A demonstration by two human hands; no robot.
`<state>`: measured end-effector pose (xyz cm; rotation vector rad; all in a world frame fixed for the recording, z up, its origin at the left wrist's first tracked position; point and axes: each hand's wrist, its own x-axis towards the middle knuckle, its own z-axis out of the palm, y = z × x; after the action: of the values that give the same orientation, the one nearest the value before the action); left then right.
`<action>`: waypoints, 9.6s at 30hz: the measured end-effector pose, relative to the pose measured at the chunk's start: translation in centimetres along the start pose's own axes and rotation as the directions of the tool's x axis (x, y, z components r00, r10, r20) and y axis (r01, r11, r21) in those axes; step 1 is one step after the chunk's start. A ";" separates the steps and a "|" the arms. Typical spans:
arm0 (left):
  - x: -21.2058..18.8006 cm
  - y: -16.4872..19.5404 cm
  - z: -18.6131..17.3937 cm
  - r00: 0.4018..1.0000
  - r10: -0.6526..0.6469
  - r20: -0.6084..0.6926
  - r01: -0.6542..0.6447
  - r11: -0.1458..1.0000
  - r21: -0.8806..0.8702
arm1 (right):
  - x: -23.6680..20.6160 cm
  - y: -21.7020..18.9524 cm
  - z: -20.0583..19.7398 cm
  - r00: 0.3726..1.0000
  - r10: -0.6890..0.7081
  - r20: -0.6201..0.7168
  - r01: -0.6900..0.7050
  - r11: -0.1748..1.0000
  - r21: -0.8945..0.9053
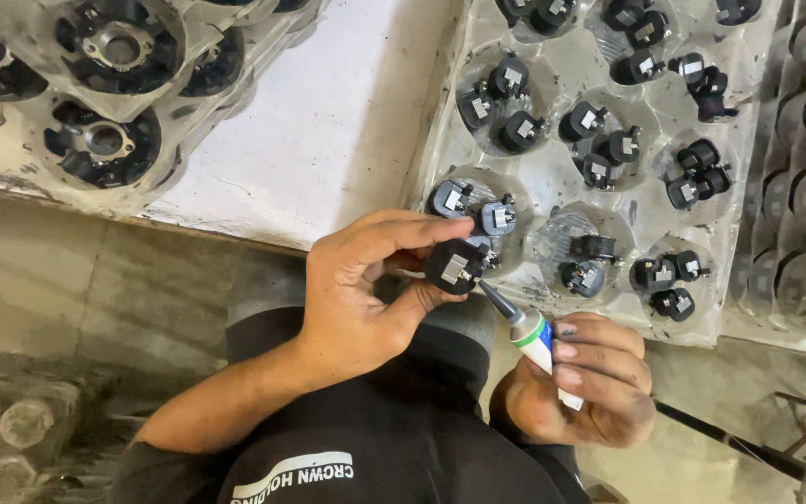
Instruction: The person sits at a workbench and applies adhesive from a squeeze tube to small black electrical plug components held in blister trays. They pick each component, dispense glue onto its metal contacts, and place it back into the tray, repeating the process across many parts.
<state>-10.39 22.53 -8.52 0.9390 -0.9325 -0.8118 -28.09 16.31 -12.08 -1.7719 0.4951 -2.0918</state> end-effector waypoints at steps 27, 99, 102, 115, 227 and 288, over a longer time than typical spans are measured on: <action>-0.5 -0.4 -1.5 0.988 -0.128 0.082 0.140 0.974 -0.175 | 0.8 -0.1 0.3 0.981 -0.131 0.146 0.147 0.983 -0.107; 11.8 -5.6 10.1 0.708 -0.095 0.700 -0.667 0.237 0.707 | 4.0 0.6 -10.7 0.961 -0.166 -0.222 0.080 0.932 -0.354; 11.4 -6.4 10.9 0.718 -0.229 0.657 -0.629 0.189 0.754 | 3.8 1.0 -11.1 0.955 -0.172 -0.242 0.077 0.930 -0.359; 10.8 -7.0 14.0 0.241 -0.096 0.966 -0.924 0.280 0.259 | 2.7 1.6 -13.0 0.942 -0.106 -0.319 -0.009 0.941 -0.338; 7.7 -1.2 2.8 0.880 -0.063 0.471 0.027 0.996 0.082 | 4.1 0.2 -8.8 0.964 0.066 -0.256 -0.071 0.997 -0.010; 12.8 -7.5 15.3 0.505 -0.112 0.856 -0.739 0.457 0.496 | 0.7 1.5 -12.7 0.900 0.128 -0.416 -0.121 0.992 0.043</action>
<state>-20.76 3.89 -7.27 1.0891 -2.4801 -0.2851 -40.69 15.07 -14.14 -1.2376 0.6823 -2.3766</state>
